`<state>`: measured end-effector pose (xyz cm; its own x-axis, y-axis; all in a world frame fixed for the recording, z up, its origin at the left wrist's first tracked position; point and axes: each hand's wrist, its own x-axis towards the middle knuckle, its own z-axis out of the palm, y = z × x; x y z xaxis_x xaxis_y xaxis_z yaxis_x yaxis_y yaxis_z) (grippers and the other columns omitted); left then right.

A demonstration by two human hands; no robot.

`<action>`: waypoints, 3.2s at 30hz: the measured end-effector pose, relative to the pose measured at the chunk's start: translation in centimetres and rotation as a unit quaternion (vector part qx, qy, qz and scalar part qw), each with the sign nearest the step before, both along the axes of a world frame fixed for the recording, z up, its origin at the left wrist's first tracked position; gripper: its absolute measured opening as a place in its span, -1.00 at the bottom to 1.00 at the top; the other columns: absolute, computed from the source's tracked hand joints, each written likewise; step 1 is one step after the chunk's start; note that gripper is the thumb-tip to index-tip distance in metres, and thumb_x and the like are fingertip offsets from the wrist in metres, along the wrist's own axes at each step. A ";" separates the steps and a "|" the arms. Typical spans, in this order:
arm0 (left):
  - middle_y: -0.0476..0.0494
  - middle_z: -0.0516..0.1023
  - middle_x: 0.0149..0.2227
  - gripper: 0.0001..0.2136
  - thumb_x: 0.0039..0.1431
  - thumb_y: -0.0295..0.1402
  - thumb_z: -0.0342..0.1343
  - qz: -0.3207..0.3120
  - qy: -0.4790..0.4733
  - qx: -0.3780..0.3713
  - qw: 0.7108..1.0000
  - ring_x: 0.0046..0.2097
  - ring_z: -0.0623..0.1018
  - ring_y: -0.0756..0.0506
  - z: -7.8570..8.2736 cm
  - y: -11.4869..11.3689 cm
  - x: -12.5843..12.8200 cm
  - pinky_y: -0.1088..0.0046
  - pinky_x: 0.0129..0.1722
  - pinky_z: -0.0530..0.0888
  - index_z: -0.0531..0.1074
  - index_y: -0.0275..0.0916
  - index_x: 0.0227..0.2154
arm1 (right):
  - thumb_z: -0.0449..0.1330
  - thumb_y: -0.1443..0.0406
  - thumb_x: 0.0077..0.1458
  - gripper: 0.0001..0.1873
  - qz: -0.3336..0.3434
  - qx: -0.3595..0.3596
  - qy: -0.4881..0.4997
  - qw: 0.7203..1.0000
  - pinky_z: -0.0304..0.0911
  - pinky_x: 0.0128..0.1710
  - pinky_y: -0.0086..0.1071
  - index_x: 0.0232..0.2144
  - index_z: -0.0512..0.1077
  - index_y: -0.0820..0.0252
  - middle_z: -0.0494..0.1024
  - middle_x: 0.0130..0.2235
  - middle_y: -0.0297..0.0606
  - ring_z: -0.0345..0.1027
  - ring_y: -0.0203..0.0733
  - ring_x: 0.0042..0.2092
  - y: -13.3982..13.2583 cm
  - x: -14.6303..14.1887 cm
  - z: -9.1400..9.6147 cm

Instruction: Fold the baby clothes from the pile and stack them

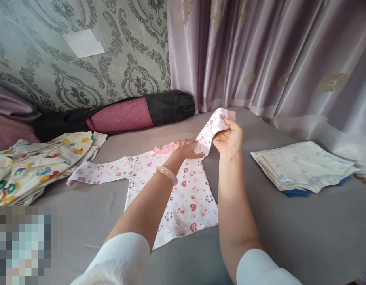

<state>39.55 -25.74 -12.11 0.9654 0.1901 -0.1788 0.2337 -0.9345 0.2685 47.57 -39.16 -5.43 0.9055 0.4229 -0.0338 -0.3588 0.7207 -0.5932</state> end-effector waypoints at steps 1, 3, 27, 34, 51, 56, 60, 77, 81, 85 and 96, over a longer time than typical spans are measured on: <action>-0.34 0.13 0.36 -0.22 0.07 0.20 0.00 -0.003 -0.005 -0.001 1.000 0.35 0.03 -0.55 0.0 0.1 0.1 -0.33 0.24 -0.14 0.19 -0.23 0.24 | 0.13 0.39 -0.01 -0.88 0.003 -0.010 -0.002 1.000 0.46 -0.28 -0.39 -0.39 0.46 0.17 0.55 -0.37 -0.33 0.49 -0.25 -0.25 0.2 -0.1 0.0; -0.37 0.19 0.33 -0.23 0.05 0.20 0.03 -0.006 -0.013 -0.006 1.000 0.33 0.08 -0.55 0.0 0.4 0.2 -0.33 0.23 -0.11 0.24 -0.22 0.21 | 0.13 0.38 -0.03 -0.88 0.011 -0.026 -0.003 1.000 0.45 -0.32 -0.41 -0.39 0.46 0.17 0.54 -0.39 -0.33 0.48 -0.26 -0.28 0.7 -0.4 0.1; -0.28 0.53 -0.01 -0.63 0.18 -0.20 0.09 0.295 -0.315 -0.150 0.889 0.00 0.51 -0.22 -1.9 6.4 -12.4 0.16 0.02 0.46 0.42 -0.23 0.01 | 0.33 0.38 -0.12 -0.90 0.162 -0.224 -0.028 0.961 0.22 -0.62 -0.59 -0.46 0.47 0.25 0.48 -0.55 -0.39 0.30 -0.40 -0.55 7.3 -7.1 -2.0; -0.19 0.58 -0.22 -0.64 0.16 -0.18 0.07 0.406 -0.373 -0.276 0.787 -0.22 0.60 -0.10 -3.7 6.8 -17.3 0.32 -0.15 0.52 0.41 -0.27 -0.05 | 0.27 0.37 -0.07 -0.96 0.186 -0.394 -0.184 0.881 0.27 -0.55 -0.50 -0.48 0.46 0.17 0.46 -0.57 -0.40 0.35 -0.29 -0.51 8.3 -10.3 -3.8; -0.23 0.55 -0.11 -0.56 0.37 -0.07 -0.16 0.397 -0.415 -0.199 0.794 -0.03 0.52 -0.15 -3.5 4.6 -17.8 0.32 -0.02 0.42 0.37 -0.28 0.06 | 0.06 0.50 0.05 -0.61 0.246 -0.440 -0.502 0.703 0.28 0.03 -0.29 -0.17 0.56 0.08 0.62 -0.12 -0.23 0.47 -0.13 -0.06 9.1 -14.0 -7.2; -0.09 0.53 -0.31 -0.57 0.26 -0.22 0.03 0.364 -0.406 -0.214 0.811 -0.27 0.51 -0.06 -3.5 4.3 -17.8 0.40 -0.20 0.44 0.32 -0.24 0.14 | -0.02 0.46 0.12 -0.57 0.303 -0.458 -0.559 0.622 0.33 -0.08 -0.30 -0.13 0.58 0.12 0.63 -0.18 -0.23 0.49 -0.14 -0.17 8.6 -14.0 -6.3; -0.10 0.53 -0.20 -0.62 0.11 -0.38 0.07 0.341 -0.382 -0.159 0.844 -0.23 0.49 -0.08 -3.6 4.2 -18.0 0.38 -0.18 0.43 0.46 -0.18 0.02 | -0.01 0.47 0.13 -0.56 0.285 -0.460 -0.540 0.645 0.29 0.04 -0.32 -0.11 0.58 0.12 0.60 -0.02 -0.24 0.46 -0.16 -0.02 8.6 -12.7 -6.3; -0.15 0.55 -0.09 -0.71 0.26 -0.44 -0.04 0.370 -0.383 0.036 0.846 0.00 0.42 -0.17 -3.1 3.1 -17.7 0.19 0.05 0.22 0.50 -0.10 -0.06 | -0.06 0.45 0.19 -0.49 0.024 -0.498 -0.300 0.813 0.16 0.22 -0.30 0.17 0.34 0.39 0.47 0.14 0.03 0.35 -0.19 0.17 5.1 -1.8 -6.4; -0.17 0.50 -0.08 -0.68 0.19 -0.43 0.01 0.405 -0.387 0.007 0.828 0.00 0.42 -0.19 -2.9 3.1 -17.7 0.17 0.06 0.25 0.45 -0.14 -0.01 | -0.11 0.42 0.21 -0.44 0.018 -0.541 -0.295 0.787 0.15 0.23 -0.26 0.24 0.25 0.33 0.42 0.20 0.00 0.30 -0.18 0.21 5.0 -1.7 -6.9; -0.20 0.47 -0.05 -0.65 0.20 -0.44 -0.03 0.407 -0.375 -0.003 0.833 0.02 0.42 -0.20 -2.9 3.3 -17.8 0.14 0.08 0.26 0.42 -0.14 0.02 | -0.13 0.36 0.24 -0.42 0.041 -0.616 -0.370 0.694 0.10 0.26 -0.23 0.27 0.20 0.40 0.33 0.25 0.04 0.21 -0.09 0.26 5.5 -2.5 -7.6; -0.25 0.41 0.03 -0.63 0.25 -0.45 -0.13 0.434 -0.283 0.006 0.855 0.12 0.35 -0.26 -2.9 3.6 -17.8 0.06 0.09 0.26 0.36 -0.10 0.07 | -0.23 0.25 0.33 -0.35 0.130 -0.669 -0.594 0.426 -0.43 0.37 0.03 0.37 -0.08 0.47 -0.15 0.43 0.00 -0.38 0.01 0.43 7.6 -10.3 -9.0</action>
<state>21.79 -22.11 -14.99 0.3916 0.8772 0.2777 0.6756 -0.4791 0.5604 37.32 -31.52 -14.39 0.5478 0.8365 0.0146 0.8042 -0.5216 -0.2850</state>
